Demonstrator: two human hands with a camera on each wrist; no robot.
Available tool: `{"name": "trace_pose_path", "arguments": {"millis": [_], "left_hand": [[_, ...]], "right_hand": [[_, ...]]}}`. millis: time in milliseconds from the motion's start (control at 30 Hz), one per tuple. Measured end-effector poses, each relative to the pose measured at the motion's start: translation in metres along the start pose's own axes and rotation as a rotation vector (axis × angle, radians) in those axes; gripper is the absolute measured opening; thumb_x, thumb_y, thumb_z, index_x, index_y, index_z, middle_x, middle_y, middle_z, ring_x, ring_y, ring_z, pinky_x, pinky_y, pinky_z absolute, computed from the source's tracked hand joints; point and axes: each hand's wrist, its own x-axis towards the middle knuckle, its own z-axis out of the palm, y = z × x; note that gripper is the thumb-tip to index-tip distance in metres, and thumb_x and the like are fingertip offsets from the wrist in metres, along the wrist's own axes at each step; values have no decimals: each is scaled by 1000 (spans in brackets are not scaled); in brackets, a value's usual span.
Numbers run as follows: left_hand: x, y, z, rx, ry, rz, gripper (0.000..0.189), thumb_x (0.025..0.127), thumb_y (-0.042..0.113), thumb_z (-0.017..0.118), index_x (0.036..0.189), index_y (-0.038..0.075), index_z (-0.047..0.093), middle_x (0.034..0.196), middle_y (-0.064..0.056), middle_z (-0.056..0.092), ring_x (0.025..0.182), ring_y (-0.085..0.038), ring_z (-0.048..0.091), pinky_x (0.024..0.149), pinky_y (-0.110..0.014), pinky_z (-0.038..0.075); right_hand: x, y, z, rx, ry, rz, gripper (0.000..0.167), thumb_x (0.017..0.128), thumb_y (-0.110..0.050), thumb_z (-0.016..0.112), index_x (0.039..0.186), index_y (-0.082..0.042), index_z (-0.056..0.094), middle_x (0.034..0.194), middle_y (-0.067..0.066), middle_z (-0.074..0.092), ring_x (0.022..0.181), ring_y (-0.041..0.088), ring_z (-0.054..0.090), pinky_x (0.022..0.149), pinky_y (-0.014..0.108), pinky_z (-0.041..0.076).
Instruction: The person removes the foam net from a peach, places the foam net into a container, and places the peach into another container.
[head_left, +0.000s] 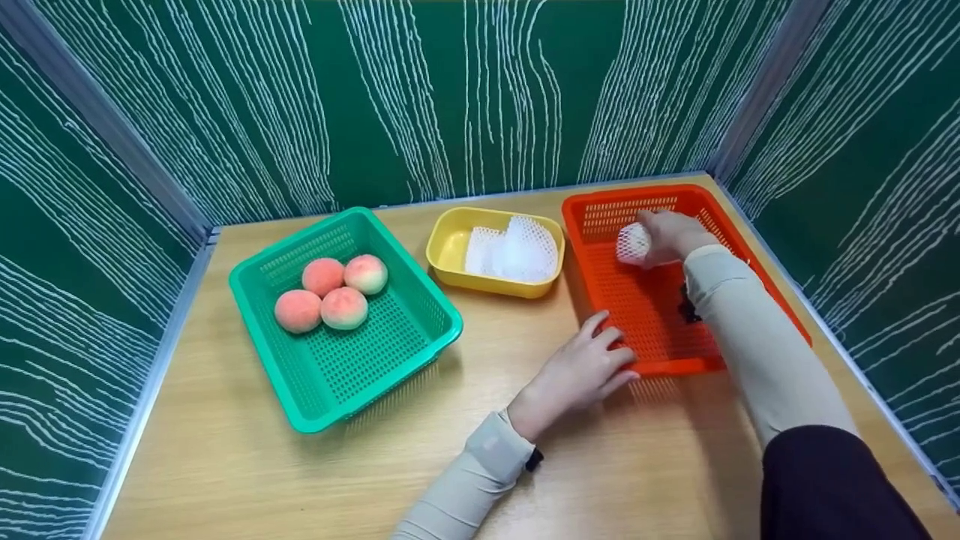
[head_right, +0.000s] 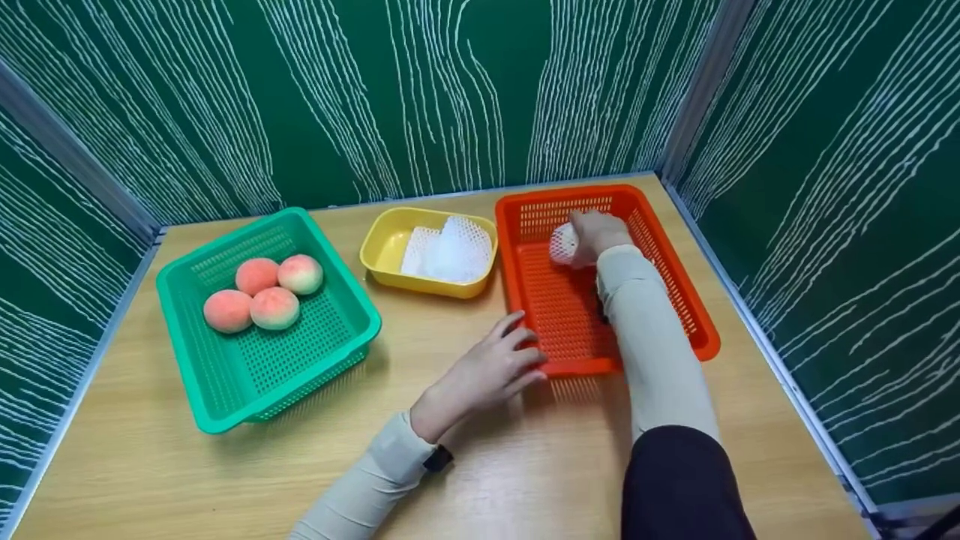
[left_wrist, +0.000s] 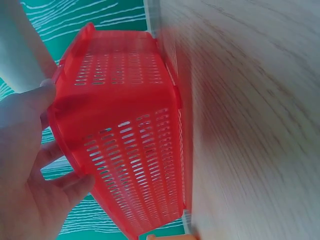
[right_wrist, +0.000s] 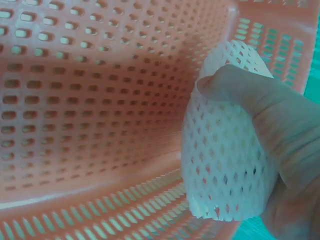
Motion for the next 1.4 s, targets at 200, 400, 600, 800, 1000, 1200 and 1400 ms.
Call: {"name": "trace_pose_path", "arguments": {"millis": [200, 400, 600, 800, 1000, 1200, 1400], "left_hand": [[-4, 2, -2, -36, -53, -57, 39, 98, 49, 49, 124, 24, 64, 131, -4, 53, 138, -31, 30, 114, -41, 22], [-9, 3, -1, -20, -6, -47, 38, 99, 49, 47, 124, 25, 63, 132, -3, 51, 140, -31, 27, 112, -40, 27], [-19, -4, -8, -119, 93, -37, 35, 99, 45, 50, 122, 22, 64, 133, -4, 51, 134, -26, 36, 114, -33, 21], [-35, -12, -24, -199, 213, -83, 25, 97, 36, 58, 111, 19, 69, 115, 2, 60, 112, -13, 51, 100, -22, 37], [-57, -21, -38, -230, 326, -183, 16, 95, 28, 61, 100, 18, 72, 100, 6, 66, 94, -12, 60, 83, -22, 48], [-78, -31, -53, -290, 455, -305, 13, 94, 23, 63, 96, 16, 73, 95, 6, 68, 90, -10, 64, 77, -23, 51], [-95, -38, -65, -379, 555, -433, 11, 93, 18, 64, 93, 11, 73, 91, 4, 68, 84, -13, 65, 73, -20, 51]], "right_hand": [[-22, -25, -8, -53, 23, -87, 100, 76, -20, 82, 154, -6, 20, 148, 29, 29, 125, 45, 34, 104, 66, 25], [-45, -43, -11, -57, 60, -157, 100, 74, -18, 83, 153, -8, 23, 151, 24, 30, 132, 44, 32, 103, 65, 28], [-60, -60, -12, -64, 82, -222, 98, 73, -18, 83, 151, -5, 26, 149, 24, 34, 133, 44, 33, 103, 64, 30], [-82, -77, -16, -76, 129, -263, 93, 71, -20, 86, 147, -8, 34, 144, 21, 41, 124, 40, 43, 97, 62, 38], [-106, -100, -12, -71, 189, -345, 92, 66, -18, 87, 144, -11, 40, 137, 16, 48, 114, 34, 51, 93, 57, 45], [-124, -122, 6, -45, 259, -444, 83, 62, -19, 87, 135, -15, 48, 119, 9, 55, 97, 26, 56, 82, 49, 52], [-136, -141, 27, -17, 299, -527, 82, 59, -21, 87, 132, -11, 50, 113, 6, 56, 94, 23, 56, 81, 43, 52]]}}
